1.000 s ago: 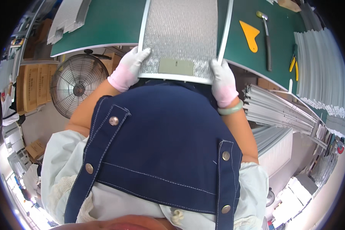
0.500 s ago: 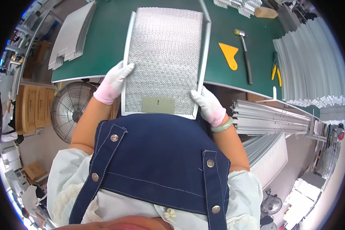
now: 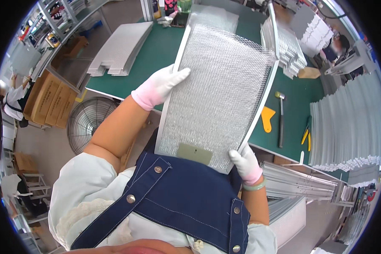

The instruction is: The person assembles air filters by hand, placing a mesh screen into a white frame and securing it with a stapler. They then insert a plastic component into the frame and use a yellow scraper to press the mesh into place. The process is repeated for multiple units on a green workbench.

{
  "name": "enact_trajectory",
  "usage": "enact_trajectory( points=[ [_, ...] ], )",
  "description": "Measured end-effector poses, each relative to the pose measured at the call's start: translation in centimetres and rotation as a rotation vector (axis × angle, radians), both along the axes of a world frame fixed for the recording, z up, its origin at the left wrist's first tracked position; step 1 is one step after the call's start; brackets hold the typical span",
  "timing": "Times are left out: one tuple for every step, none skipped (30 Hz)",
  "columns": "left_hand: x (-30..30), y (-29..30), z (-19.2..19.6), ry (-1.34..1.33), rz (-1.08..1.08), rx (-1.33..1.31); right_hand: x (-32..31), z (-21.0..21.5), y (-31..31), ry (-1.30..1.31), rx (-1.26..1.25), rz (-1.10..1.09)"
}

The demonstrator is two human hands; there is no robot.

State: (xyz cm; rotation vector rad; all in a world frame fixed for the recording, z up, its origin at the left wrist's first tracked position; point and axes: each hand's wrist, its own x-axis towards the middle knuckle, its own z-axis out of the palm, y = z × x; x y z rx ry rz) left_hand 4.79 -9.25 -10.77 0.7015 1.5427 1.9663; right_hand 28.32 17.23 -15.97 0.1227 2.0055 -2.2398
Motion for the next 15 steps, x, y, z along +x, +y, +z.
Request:
enact_trajectory(
  points=[
    [-0.5,0.1,0.3,-0.044,-0.013,0.065,-0.2,0.4,-0.4,0.021,-0.027,0.022],
    [-0.9,0.1,0.7,-0.088,-0.028,0.130,-0.1,0.7,-0.7,0.032,-0.029,0.019],
    [-1.1,0.2,1.3,-0.037,-0.010,0.107,0.0,0.9,-0.9,0.046,-0.032,0.015],
    [-1.3,0.2,1.9,0.013,0.008,0.084,0.1,1.2,-0.9,0.060,-0.035,0.012],
    [-1.5,0.2,2.5,0.062,0.027,0.061,0.0,1.5,-0.7,-0.002,-0.008,0.024],
    [-1.5,0.1,3.3,-0.030,0.012,0.125,0.0,1.5,-0.6,0.021,0.006,0.038],
    [-1.5,0.0,4.4,-0.122,-0.005,0.189,-0.1,1.4,-0.5,0.044,0.021,0.052],
    [-1.6,-0.1,5.2,-0.213,-0.022,0.253,-0.2,1.5,-0.4,0.066,0.035,0.067],
    [-1.9,-0.1,5.7,-0.162,0.006,0.224,-0.3,2.5,-0.9,0.048,0.014,0.089],
    [-2.1,-0.1,6.0,-0.121,0.003,0.201,-0.5,2.4,-1.0,0.071,0.015,0.089],
    [-2.3,-0.2,6.4,-0.081,0.000,0.178,-0.6,2.2,-1.0,0.094,0.016,0.090],
    [-2.6,-0.1,6.7,-0.040,-0.004,0.155,-0.6,2.1,-0.9,0.117,0.017,0.089],
    [-3.2,0.2,6.4,0.007,-0.012,0.106,-0.6,2.3,-1.1,0.128,0.006,0.091],
    [-3.5,0.1,6.4,0.019,0.003,0.087,-0.7,2.2,-1.1,0.128,0.016,0.096],
    [-3.4,0.2,6.6,0.025,0.012,0.068,-0.6,1.9,-1.0,0.122,0.026,0.094]
  ],
)
